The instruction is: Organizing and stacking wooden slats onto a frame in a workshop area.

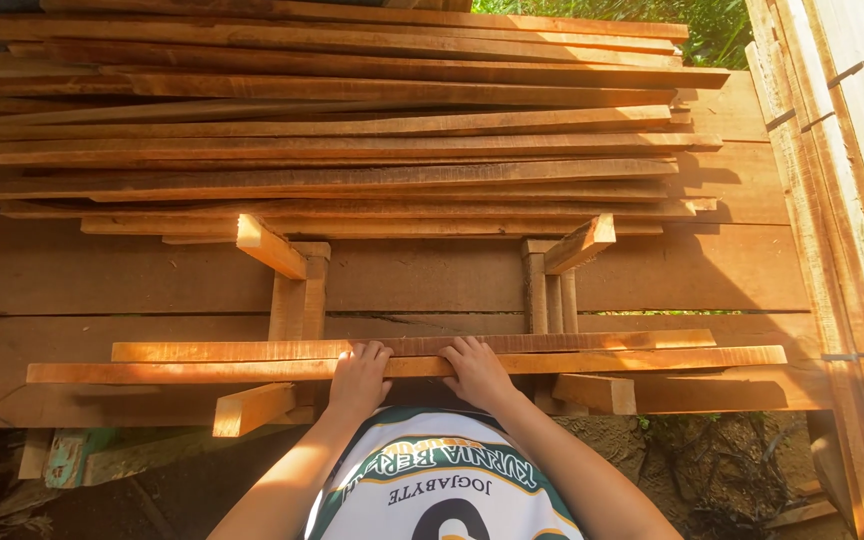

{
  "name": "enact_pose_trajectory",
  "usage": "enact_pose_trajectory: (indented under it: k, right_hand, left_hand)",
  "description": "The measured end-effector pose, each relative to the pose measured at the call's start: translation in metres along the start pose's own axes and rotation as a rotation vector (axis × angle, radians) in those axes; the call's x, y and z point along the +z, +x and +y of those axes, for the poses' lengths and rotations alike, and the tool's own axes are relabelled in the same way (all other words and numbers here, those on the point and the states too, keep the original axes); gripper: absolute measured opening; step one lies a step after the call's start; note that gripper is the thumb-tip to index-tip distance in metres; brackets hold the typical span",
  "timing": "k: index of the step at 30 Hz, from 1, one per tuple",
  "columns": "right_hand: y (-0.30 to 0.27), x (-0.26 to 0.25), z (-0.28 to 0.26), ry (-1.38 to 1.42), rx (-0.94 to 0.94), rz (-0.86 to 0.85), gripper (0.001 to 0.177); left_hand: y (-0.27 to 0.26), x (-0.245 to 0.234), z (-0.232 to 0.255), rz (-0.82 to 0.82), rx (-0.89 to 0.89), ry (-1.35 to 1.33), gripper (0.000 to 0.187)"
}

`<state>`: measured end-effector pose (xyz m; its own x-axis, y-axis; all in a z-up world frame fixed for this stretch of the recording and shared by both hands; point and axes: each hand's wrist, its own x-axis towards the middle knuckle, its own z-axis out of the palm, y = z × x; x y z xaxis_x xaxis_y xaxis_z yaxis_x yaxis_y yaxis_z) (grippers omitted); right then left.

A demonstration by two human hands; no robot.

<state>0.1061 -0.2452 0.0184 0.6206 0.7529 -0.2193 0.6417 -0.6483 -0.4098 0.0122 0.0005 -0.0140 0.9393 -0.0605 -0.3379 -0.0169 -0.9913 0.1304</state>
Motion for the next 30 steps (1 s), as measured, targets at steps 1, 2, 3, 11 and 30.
enact_pose_trajectory:
  k: [1,2,3,11,30]
  right_hand:
    - [0.001,-0.005,-0.001,0.049,-0.012,-0.011,0.043]
    - [0.000,-0.010,0.001,0.048,-0.016,-0.014,0.043]
    - [-0.001,-0.014,0.002,0.133,-0.015,-0.020,0.039]
    - [0.012,-0.029,0.005,0.161,-0.017,-0.020,0.032]
    - [0.078,0.007,0.047,-0.130,0.080,0.277,0.023]
  left_hand:
    - [0.001,0.005,-0.002,0.013,-0.002,-0.006,0.056]
    - [0.000,0.001,-0.002,0.012,-0.006,-0.009,0.056]
    - [0.000,-0.003,-0.003,0.043,0.008,-0.045,0.053]
    - [0.004,-0.028,-0.011,0.033,0.058,-0.207,0.048]
    - [0.084,-0.015,-0.033,0.108,-0.107,-0.118,0.058]
